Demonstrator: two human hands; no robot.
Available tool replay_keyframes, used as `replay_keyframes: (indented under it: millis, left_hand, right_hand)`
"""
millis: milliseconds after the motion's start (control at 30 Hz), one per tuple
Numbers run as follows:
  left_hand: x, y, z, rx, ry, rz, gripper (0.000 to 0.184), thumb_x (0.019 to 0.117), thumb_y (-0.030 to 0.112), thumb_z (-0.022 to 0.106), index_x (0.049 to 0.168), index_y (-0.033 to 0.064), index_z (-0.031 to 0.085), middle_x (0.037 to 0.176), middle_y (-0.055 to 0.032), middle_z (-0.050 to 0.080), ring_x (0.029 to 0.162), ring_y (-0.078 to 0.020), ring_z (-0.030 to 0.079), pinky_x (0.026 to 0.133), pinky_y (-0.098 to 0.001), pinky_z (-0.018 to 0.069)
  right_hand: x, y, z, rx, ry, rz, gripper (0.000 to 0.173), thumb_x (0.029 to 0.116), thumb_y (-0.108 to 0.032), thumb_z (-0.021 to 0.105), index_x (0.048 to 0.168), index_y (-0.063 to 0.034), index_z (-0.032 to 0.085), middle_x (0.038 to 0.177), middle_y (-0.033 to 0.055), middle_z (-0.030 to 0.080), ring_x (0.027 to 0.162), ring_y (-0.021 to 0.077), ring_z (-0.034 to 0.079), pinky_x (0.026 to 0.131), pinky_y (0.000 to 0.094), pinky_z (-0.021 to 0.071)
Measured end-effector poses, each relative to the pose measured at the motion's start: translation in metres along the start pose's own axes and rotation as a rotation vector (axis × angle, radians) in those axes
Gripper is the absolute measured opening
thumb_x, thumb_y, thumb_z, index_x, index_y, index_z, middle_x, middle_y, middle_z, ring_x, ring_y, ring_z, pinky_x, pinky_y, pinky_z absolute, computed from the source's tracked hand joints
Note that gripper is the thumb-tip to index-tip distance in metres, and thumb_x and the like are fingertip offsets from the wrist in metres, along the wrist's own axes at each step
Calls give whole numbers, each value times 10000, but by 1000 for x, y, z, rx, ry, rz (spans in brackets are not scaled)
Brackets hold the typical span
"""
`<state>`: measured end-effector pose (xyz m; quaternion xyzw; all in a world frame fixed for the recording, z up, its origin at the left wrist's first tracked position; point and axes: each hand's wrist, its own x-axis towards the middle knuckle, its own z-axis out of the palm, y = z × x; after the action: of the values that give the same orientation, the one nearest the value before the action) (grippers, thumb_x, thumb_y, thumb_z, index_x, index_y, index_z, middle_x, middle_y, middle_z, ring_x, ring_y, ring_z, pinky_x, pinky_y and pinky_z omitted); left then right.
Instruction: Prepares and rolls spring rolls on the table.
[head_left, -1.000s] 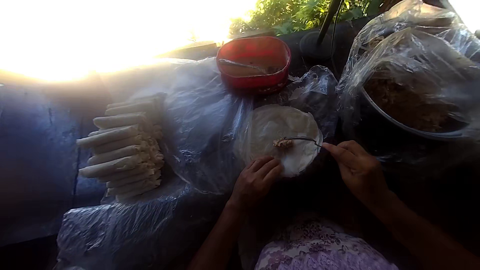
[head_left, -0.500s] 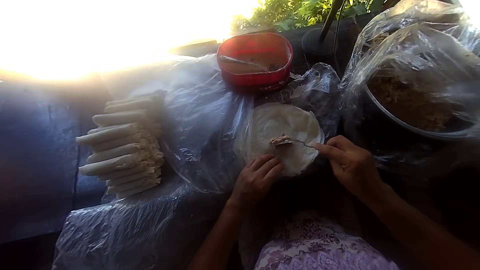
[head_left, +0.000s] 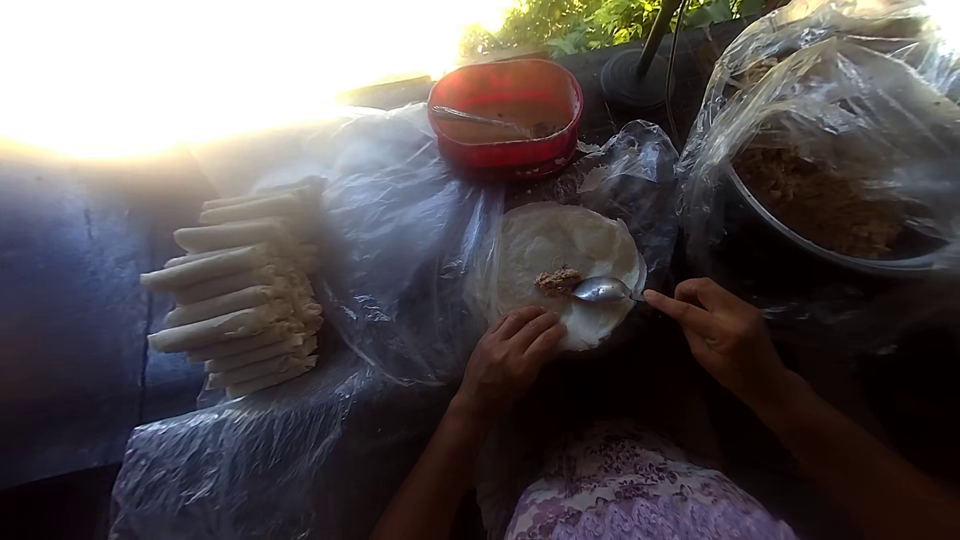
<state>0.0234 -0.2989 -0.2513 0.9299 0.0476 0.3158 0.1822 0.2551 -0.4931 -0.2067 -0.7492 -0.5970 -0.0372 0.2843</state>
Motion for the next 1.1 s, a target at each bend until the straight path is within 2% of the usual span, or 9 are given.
replay_keyframes:
  millis: [267, 400, 500, 600, 700, 800, 933, 1033, 1100]
  left_hand:
    - [0, -1, 0, 6, -3, -1, 171, 1042, 102, 553, 1083, 99, 720, 1097, -75, 760, 1121, -216, 694, 1009, -326, 526]
    - [0, -1, 0, 8, -8, 1, 173, 1040, 98, 555, 1094, 98, 720, 1103, -74, 758, 1132, -219, 690, 1014, -331, 527]
    - [0, -2, 1, 9, -8, 1, 172, 1042, 103, 553, 1091, 103, 718, 1100, -78, 759, 1129, -221, 692, 1012, -330, 527]
    - [-1, -2, 0, -1, -12, -17, 179, 1045, 109, 547, 1098, 98, 718, 1106, -80, 759, 1130, -226, 691, 1008, -331, 529]
    - [1, 0, -2, -14, -31, -45, 183, 1044, 109, 544, 1094, 92, 720, 1105, -75, 760, 1121, -224, 693, 1005, -334, 531]
    - [11, 5, -8, -10, -68, -84, 190, 1037, 121, 546, 1058, 89, 732, 1083, -71, 762, 1101, -229, 699, 981, -335, 543]
    - [27, 11, -13, 27, -155, -113, 221, 1016, 163, 545, 1033, 87, 752, 1052, -77, 765, 1054, -265, 715, 914, -381, 570]
    - [34, 14, -13, 70, -182, -117, 201, 1003, 148, 567, 1001, 95, 761, 1043, -71, 766, 1013, -270, 727, 842, -408, 588]
    - [38, 14, -13, 78, -166, -116, 200, 1006, 150, 568, 979, 100, 760, 1019, -69, 768, 981, -255, 733, 824, -390, 589]
  right_hand:
    - [1, -3, -22, 10, -56, 6, 335, 998, -40, 514, 1143, -147, 796, 921, 140, 712, 797, 249, 690, 672, 371, 566]
    - [6, 2, -18, 218, -138, 163, 269, 1024, -144, 535, 1133, -96, 776, 978, 72, 728, 864, 119, 695, 790, 284, 584]
    - [14, 1, -24, 561, -263, 409, 218, 999, -104, 572, 1123, -48, 742, 919, -27, 680, 669, -59, 552, 616, 101, 472]
    - [18, -1, -48, 810, -270, 554, 218, 980, -67, 581, 1131, -90, 737, 828, -91, 686, 557, -68, 510, 508, 97, 434]
    - [14, 9, -90, 620, -77, 476, 255, 970, -143, 611, 1181, -195, 744, 814, -109, 681, 571, -53, 537, 524, 120, 469]
    - [9, 29, -131, 77, 112, 408, 260, 1013, -218, 597, 1224, -77, 650, 960, 20, 672, 667, 37, 593, 602, 208, 534]
    - [15, 47, -144, -423, 34, 530, 253, 1052, -58, 496, 1167, 103, 653, 1156, 363, 637, 997, 556, 644, 815, 717, 477]
    - [27, 51, -135, -534, -92, 566, 201, 1016, 33, 520, 1103, 102, 687, 1095, 368, 639, 997, 599, 624, 779, 745, 464]
    - [36, 48, -131, -551, -91, 505, 188, 1000, 41, 549, 1086, 104, 704, 1109, 370, 643, 1087, 604, 588, 882, 744, 442]
